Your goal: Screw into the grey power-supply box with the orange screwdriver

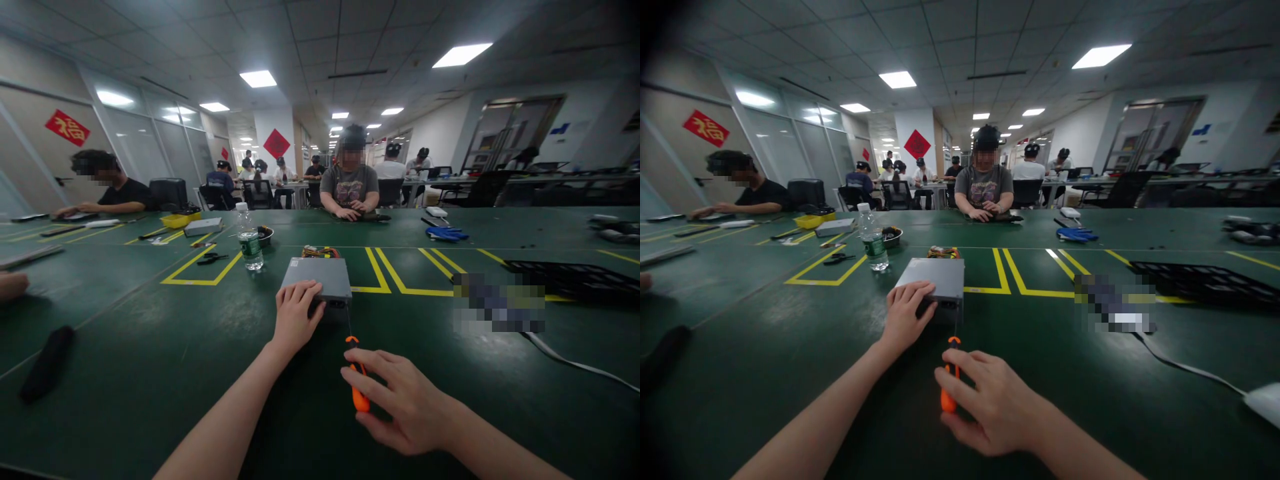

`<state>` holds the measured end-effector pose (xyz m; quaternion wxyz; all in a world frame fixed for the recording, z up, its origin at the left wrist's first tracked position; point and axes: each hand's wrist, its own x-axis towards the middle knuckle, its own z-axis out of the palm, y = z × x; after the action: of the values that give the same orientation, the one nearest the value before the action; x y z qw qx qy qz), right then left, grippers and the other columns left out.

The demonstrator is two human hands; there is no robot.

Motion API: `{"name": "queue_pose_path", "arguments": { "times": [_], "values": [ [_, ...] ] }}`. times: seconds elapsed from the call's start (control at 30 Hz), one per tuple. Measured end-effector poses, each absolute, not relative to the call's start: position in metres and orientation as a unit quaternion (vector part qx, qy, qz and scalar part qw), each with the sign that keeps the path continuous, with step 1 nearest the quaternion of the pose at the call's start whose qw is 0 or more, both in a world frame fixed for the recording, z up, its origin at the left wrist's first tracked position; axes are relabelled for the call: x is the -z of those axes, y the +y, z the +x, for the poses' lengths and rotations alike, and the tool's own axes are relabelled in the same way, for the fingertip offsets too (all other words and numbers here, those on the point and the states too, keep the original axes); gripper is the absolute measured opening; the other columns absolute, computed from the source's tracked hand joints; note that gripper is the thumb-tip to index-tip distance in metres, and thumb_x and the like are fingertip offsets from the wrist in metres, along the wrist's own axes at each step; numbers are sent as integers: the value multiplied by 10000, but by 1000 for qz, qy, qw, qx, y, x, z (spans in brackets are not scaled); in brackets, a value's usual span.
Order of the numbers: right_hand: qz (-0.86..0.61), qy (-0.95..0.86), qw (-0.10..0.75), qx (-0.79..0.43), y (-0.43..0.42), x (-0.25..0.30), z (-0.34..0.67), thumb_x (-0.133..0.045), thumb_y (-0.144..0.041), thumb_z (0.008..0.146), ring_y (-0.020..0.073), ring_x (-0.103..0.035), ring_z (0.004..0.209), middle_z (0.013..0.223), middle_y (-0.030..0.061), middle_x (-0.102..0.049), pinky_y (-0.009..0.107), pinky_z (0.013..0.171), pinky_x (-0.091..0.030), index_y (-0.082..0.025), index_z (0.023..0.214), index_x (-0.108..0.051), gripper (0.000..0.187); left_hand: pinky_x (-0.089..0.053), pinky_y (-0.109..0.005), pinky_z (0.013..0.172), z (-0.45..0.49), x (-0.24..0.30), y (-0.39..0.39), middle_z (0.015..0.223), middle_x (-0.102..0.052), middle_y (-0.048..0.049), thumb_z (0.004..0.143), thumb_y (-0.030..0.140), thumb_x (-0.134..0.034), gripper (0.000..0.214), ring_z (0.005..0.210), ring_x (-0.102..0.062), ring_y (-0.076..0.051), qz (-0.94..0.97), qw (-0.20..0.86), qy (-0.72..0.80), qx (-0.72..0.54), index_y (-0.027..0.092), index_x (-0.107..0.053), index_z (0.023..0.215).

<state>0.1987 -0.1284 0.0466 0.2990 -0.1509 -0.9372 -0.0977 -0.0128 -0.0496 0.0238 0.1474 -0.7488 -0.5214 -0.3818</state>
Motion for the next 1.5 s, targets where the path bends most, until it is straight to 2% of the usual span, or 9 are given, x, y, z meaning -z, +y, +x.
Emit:
{"name": "queue_pose_path", "arguments": {
  "times": [0.17, 0.3, 0.4, 0.67, 0.87, 0.97, 1.07, 1.23, 1.5],
  "values": [
    [-161, -929, 322, 91, -127, -37, 192, -494, -342, 856, 198, -630, 726, 1011, 165, -640, 327, 634, -508, -134, 944, -544, 232, -285, -404, 968, -13, -23, -49, 1184, -579, -25, 844, 300, -536, 302, 1141, -464, -208, -753, 143, -518, 381, 292, -546, 1145],
    [-198, -942, 255, 91, -129, -40, 190, -512, -394, 851, 233, -628, 863, 1063, 161, -605, 339, 693, -510, -165, 1067, -552, 318, -215, -511, 1000, -12, -21, -50, 1218, -530, -40, 813, 349, -572, 298, 1234, -357, -277, -723, 163, -548, 388, 333, -580, 1111],
    [-189, -953, 217, 98, -129, -42, 189, -522, -390, 844, 240, -624, 894, 1067, 160, -595, 333, 692, -512, -176, 1113, -547, 344, -307, -483, 938, -11, -19, -50, 1243, -477, -62, 803, 347, -581, 330, 1212, -356, -281, -713, 146, -560, 396, 335, -572, 1132],
    [-227, -906, 348, 84, -131, -40, 190, -494, -249, 782, 230, -634, 817, 951, 145, -595, 322, 635, -525, -161, 927, -460, 174, -368, -449, 850, -10, -17, -49, 1231, -463, -76, 812, 372, -566, 342, 1144, -383, -283, -707, 135, -573, 393, 339, -561, 1152],
    [-451, -817, 347, -91, -155, -37, 186, -428, -234, 810, 189, -637, 702, 1230, 204, -431, 378, 606, -536, -168, 1031, -428, 230, -360, -453, 853, -10, -18, -50, 1224, -464, -74, 811, 368, -567, 340, 1139, -377, -284, -709, 135, -572, 390, 333, -563, 1149],
    [-497, -710, 405, -292, -152, -26, 184, -480, -290, 807, 176, -630, 660, 1032, 127, -544, 347, 579, -541, -172, 1163, -365, 393, -358, -453, 853, -10, -18, -50, 1224, -463, -72, 803, 365, -577, 348, 1139, -373, -286, -708, 138, -572, 390, 335, -560, 1150],
    [-488, -490, 500, -521, -143, -17, 175, -559, -315, 762, 120, -555, 537, 933, 68, -543, 199, 333, -391, -202, 1024, -428, 314, -355, -448, 856, -10, -18, -50, 1222, -462, -74, 806, 376, -572, 347, 1144, -372, -282, -708, 140, -571, 391, 335, -560, 1150],
    [-473, -417, 512, -583, -138, -17, 156, -596, -348, 780, 84, -439, 400, 598, -34, -458, 156, 290, -279, -193, 848, -473, 209, -351, -444, 864, -9, -18, -52, 1222, -462, -70, 805, 367, -573, 341, 1151, -372, -275, -704, 141, -573, 395, 332, -563, 1144],
    [-429, -311, 532, -661, -143, -24, 149, -582, -302, 808, 71, -464, 441, 614, 0, -505, 149, 331, -350, -151, 745, -564, 164, -344, -439, 887, -8, -18, -55, 1237, -462, -70, 811, 364, -569, 334, 1175, -372, -264, -698, 147, -576, 400, 333, -561, 1143]
  ]
}}
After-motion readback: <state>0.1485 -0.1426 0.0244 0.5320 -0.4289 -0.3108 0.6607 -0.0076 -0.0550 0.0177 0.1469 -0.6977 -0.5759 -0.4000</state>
